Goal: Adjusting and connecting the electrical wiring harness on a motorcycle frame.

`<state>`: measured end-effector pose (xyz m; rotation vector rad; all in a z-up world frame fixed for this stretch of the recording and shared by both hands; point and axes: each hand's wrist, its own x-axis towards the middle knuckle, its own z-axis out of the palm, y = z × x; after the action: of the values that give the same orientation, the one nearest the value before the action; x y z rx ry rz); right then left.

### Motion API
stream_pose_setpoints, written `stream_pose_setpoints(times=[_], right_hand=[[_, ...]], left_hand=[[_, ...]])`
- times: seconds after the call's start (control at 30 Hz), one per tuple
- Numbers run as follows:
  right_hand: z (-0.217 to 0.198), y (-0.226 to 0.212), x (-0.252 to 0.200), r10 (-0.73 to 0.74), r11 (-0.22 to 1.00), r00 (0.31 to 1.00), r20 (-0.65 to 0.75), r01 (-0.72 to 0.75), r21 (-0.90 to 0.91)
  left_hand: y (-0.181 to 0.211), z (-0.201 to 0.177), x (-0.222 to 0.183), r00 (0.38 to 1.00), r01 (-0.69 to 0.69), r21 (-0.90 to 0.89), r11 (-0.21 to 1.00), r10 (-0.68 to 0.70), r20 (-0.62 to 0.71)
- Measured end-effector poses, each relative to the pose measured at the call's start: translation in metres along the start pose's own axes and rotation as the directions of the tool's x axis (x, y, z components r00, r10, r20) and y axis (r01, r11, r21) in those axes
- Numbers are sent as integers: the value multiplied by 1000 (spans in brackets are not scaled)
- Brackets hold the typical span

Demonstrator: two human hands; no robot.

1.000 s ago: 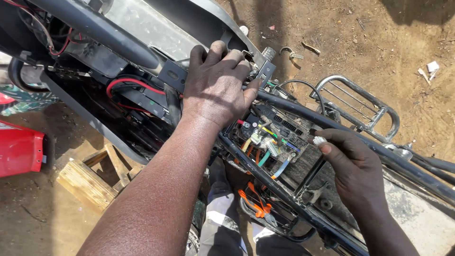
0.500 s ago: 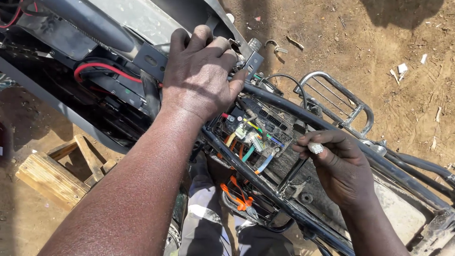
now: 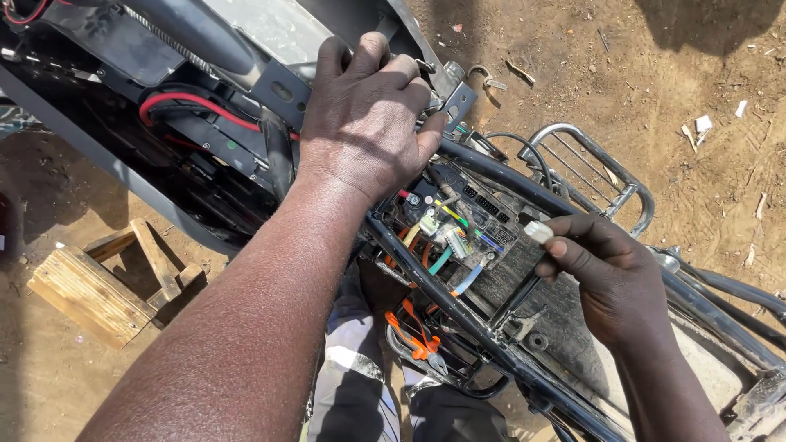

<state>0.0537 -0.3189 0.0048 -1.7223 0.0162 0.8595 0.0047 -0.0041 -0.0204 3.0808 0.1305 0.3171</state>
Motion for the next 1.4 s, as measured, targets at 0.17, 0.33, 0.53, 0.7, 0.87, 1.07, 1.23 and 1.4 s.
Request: stream_pose_setpoints(times=[0.17,0.33,0.53,0.7,0.87,1.07,1.23,1.4], right_hand=[[30,-12,3,-206,744,978,-38,132,-655],[45,15,8,-550,33,808,214,276,-960],[43,23,8,-589,-94,776,226,211,-973],[46,26,9,-618,-47,755,218,241,-969],[46,22,7,-610,-29,764,211,244,-969],[45,21,6,-592,-22,772,233,274,-962],[39,26,9,-628,-9,738,245,309,-951],[40,15,9,-595,-35,751,287,332,-943]], left_hand=[[-2,3,-1,1000,8,-31,999,-8,-18],[-1,3,3,993,45,18,999,-46,107],[0,5,2,998,47,-48,998,-45,34],[0,8,0,997,77,-78,994,-76,7],[-1,11,1,997,77,-95,993,-78,-16],[-1,9,0,996,87,-124,988,-90,-13],[-1,9,1,996,87,-88,992,-88,-10],[-1,8,1,996,73,-95,993,-78,-51]])
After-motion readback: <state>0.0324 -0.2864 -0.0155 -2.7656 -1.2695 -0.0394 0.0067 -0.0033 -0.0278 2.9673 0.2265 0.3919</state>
